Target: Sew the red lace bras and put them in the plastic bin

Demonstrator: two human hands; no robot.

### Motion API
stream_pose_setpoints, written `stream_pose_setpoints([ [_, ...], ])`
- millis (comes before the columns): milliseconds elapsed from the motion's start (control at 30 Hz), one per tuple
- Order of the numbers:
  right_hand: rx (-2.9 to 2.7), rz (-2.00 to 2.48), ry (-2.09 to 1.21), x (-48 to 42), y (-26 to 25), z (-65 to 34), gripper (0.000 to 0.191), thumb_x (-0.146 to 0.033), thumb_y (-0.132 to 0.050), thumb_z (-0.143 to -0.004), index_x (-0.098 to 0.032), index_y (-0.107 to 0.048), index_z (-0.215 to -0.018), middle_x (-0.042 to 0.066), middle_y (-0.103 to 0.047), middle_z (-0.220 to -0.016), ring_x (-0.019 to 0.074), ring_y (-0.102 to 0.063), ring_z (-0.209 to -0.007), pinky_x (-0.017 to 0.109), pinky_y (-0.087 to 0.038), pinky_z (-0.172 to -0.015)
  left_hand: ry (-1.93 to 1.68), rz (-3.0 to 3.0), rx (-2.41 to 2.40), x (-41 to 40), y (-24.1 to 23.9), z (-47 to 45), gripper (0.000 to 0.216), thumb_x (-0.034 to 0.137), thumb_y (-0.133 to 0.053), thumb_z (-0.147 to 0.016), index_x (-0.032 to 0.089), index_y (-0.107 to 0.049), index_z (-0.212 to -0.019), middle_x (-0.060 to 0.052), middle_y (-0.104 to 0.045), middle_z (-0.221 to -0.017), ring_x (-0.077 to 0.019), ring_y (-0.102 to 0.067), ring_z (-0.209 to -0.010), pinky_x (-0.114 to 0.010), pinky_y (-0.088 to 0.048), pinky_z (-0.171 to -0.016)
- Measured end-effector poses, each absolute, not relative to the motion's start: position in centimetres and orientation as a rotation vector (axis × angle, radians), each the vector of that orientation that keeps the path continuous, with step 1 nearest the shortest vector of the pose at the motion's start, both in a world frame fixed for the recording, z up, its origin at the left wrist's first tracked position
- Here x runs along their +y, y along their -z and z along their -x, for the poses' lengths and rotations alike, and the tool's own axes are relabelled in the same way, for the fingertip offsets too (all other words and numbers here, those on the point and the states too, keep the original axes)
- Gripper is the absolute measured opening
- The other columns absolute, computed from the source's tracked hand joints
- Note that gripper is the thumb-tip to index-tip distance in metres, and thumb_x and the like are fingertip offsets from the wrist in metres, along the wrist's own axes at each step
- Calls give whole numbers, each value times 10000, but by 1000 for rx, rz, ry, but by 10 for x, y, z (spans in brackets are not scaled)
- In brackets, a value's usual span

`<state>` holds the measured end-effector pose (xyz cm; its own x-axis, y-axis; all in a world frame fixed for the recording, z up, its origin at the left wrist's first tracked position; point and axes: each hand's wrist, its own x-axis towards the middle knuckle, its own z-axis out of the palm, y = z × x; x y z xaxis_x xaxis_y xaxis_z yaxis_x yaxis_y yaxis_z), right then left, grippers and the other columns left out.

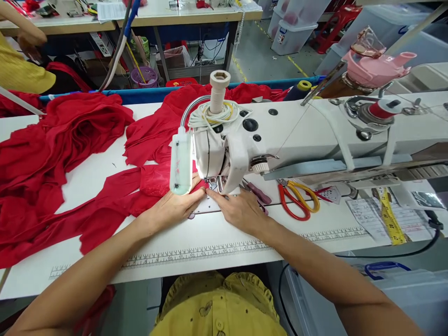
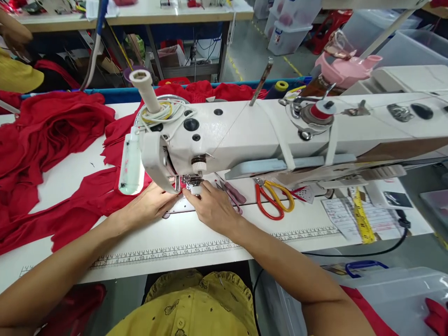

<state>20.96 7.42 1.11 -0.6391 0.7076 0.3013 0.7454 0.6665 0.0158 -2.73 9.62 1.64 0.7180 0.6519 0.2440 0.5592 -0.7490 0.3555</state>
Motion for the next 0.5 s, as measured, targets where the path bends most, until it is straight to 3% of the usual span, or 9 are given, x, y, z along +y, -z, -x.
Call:
stream_pose_setpoints([
  [500,-2581,1151,238,75,-9,-210,482,-80,-565,-869,-209,-651,-1325,68,-582,-782,218,-493,-841,319,-330,-590,-413,-2658,988,101,-21,24,195,216,-432,-1034,168,-607,-1105,-132,-639,-1060,-217,-599,-905,-351,-510,-814],
])
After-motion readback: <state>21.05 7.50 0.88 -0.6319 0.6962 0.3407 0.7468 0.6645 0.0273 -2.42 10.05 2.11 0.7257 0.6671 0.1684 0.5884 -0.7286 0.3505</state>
